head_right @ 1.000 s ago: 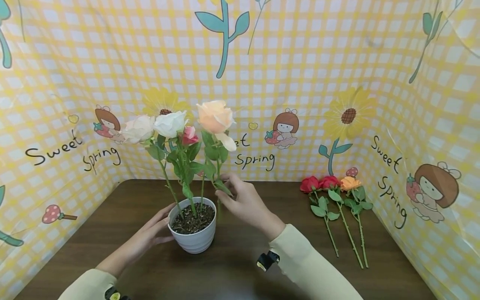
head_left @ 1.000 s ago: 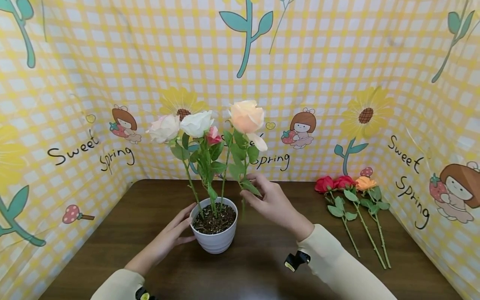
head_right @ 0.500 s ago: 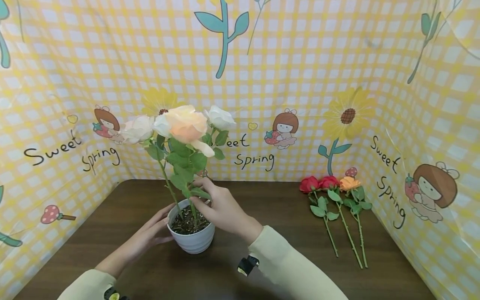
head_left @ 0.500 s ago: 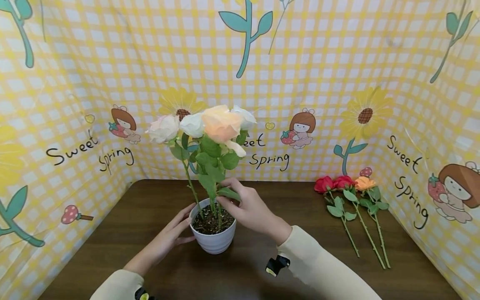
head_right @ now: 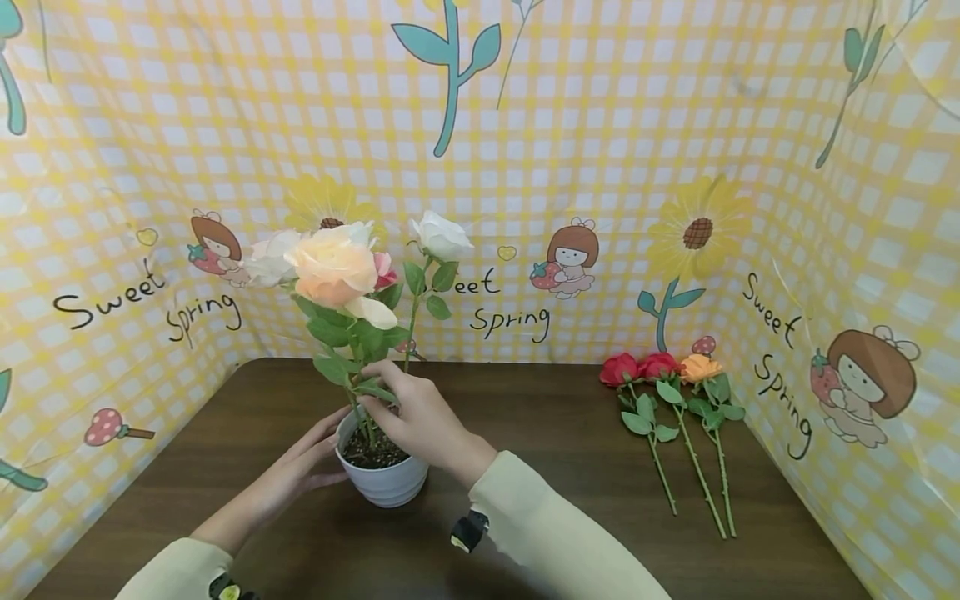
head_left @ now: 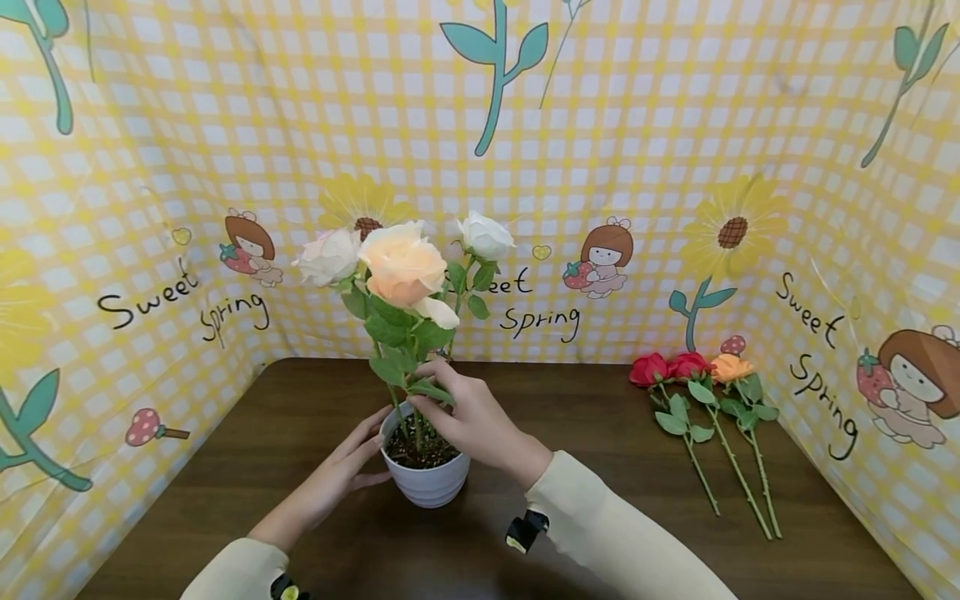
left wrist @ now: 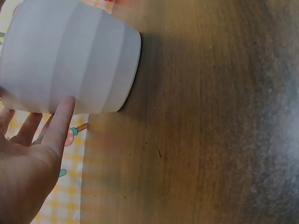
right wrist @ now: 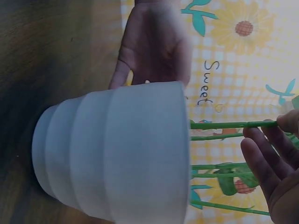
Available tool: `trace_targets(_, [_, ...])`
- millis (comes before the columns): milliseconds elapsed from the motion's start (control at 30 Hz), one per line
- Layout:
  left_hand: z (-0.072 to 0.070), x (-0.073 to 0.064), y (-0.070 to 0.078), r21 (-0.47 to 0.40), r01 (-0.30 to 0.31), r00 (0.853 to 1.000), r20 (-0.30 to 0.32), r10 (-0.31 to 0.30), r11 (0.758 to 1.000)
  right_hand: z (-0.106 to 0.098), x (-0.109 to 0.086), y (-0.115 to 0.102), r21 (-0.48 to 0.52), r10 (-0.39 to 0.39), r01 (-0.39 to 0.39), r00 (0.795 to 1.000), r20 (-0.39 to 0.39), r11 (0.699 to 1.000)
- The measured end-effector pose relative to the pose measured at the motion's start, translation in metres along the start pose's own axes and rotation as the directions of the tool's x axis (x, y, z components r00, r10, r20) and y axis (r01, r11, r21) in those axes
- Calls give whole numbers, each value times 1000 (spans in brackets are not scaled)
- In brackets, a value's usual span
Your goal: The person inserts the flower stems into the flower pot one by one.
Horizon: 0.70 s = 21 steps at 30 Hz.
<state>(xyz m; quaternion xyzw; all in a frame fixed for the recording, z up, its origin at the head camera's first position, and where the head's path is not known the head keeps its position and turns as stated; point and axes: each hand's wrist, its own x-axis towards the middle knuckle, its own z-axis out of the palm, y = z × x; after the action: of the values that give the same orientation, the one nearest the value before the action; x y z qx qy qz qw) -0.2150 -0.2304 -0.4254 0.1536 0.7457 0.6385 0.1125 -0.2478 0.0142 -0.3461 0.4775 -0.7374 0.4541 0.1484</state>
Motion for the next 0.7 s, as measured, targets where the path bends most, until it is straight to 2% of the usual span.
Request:
trace_targets(200, [0, 0, 0, 4, 0, 1000, 0, 0, 1000, 7, 1, 7, -5, 28, -28, 1000, -2, 1000])
trace_targets(367, [1, -1, 1, 5, 4, 1000, -8, -4, 1000, 11, 3, 10, -7, 23, -23, 1000, -10, 1000])
trace_targets(533, [1, -1, 1, 8, -9, 1000, -4, 9, 1000, 17, 5, 13, -54, 21, -21, 1000, -1, 998])
trace_targets(700, [1, -1, 0, 19, -13, 1000, -9, 13, 1000, 22, 2, 17, -118, 63, -60, 998, 19, 991])
